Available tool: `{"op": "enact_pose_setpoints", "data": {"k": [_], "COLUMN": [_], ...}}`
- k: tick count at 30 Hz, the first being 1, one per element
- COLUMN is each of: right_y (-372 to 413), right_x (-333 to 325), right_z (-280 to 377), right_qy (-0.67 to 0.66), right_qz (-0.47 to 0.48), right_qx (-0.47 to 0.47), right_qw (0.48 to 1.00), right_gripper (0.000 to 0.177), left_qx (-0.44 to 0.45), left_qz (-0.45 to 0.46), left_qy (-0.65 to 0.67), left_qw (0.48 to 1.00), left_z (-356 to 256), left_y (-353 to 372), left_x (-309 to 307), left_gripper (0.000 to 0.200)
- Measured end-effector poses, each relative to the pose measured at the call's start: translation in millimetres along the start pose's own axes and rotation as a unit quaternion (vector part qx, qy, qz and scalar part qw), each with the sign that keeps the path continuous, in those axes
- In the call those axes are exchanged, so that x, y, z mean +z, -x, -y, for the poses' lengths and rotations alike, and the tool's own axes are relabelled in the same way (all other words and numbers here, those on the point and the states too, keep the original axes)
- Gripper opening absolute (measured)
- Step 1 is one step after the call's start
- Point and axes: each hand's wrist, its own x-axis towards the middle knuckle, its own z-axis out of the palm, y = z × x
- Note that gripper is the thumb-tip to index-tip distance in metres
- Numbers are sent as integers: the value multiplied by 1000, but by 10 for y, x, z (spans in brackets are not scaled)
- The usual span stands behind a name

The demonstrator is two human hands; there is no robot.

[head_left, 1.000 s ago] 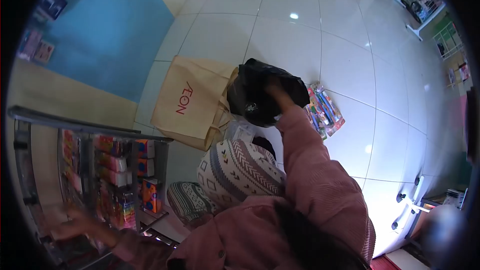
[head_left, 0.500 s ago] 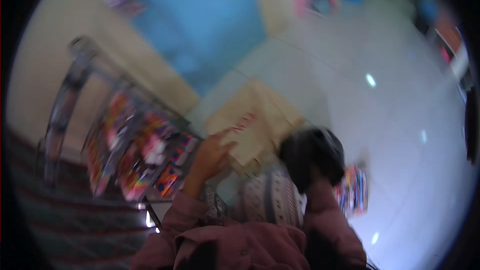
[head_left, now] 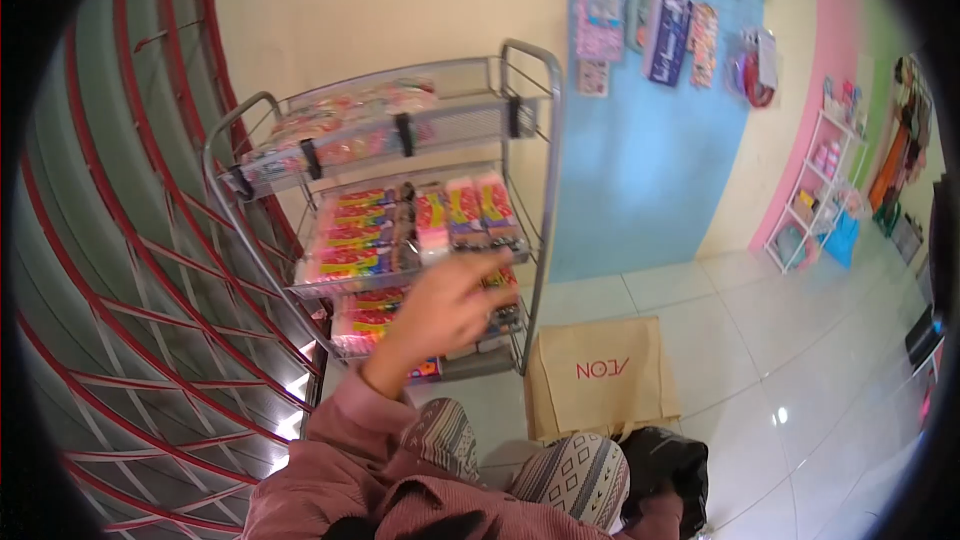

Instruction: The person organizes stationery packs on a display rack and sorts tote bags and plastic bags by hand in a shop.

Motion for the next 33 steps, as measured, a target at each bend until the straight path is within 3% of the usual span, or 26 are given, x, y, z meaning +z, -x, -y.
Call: {"op": "enact_pose_setpoints", "data": {"k": [2,4,6,9,12,13,14,15,16,18,20,21,22,23,24,27,28,30,33], "right_y": [332,762,1269,2156,3024,3298,3421,3660,3758,3931,3888,3767,3588,3241,3441,2878,2900,2798,2892], "right_x": [-149,-301,-506,-861,-1140,-1210,-1185,-1070,-1001,-711,-269,-36,153,321,601,1117,1326,1525,1419], "right_z": [347,726,1131,1822,2744,3164,3480,4026,4473,5372,6227,6598,6933,7285,7376,7795,7774,7745,7788], "right_qy": [-55,-86,-98,-70,-13,14,-58,-82,-20,68,119,128,105,160,178,340,409,510,539], "right_qz": [52,106,160,236,271,274,243,256,231,147,52,23,144,65,66,-49,-104,-91,13], "right_qx": [13,17,9,-34,-162,-221,-307,-335,-403,-515,-561,-556,-529,-522,-487,-427,-356,-343,-308], "right_qw": [997,990,982,969,949,936,918,903,885,842,818,821,830,835,852,837,834,783,784], "right_gripper": [72,75,77,82,86,87,94,105,113,97,81,73,71,81,85,69,65,66,70], "left_qx": [-15,-42,-92,-181,-176,-160,-168,-176,-184,-186,-184,-181,-177,-183,-189,-190,-193,-183,-175], "left_qz": [-85,-209,-271,-244,-167,-210,-209,-206,-205,-210,-219,-222,-224,-217,-210,-207,-201,-208,-212], "left_qy": [-105,-190,-257,-294,-366,-360,-350,-341,-333,-326,-324,-323,-322,-319,-316,-310,-305,-312,-317], "left_qw": [991,958,923,906,899,895,897,900,902,903,902,902,903,904,906,908,911,909,907], "left_z": [285,477,640,939,1237,1267,1287,1289,1287,1305,1330,1329,1330,1330,1321,1328,1328,1353,1376], "left_y": [-3,-21,-18,86,307,309,315,323,329,355,345,345,350,359,371,351,362,356,367], "left_x": [-576,-1142,-1586,-1850,-1749,-1705,-1693,-1699,-1707,-1695,-1697,-1700,-1701,-1701,-1702,-1719,-1719,-1729,-1714], "left_gripper": [36,36,32,24,19,16,15,15,15,16,17,17,17,17,17,17,17,17,18]}}
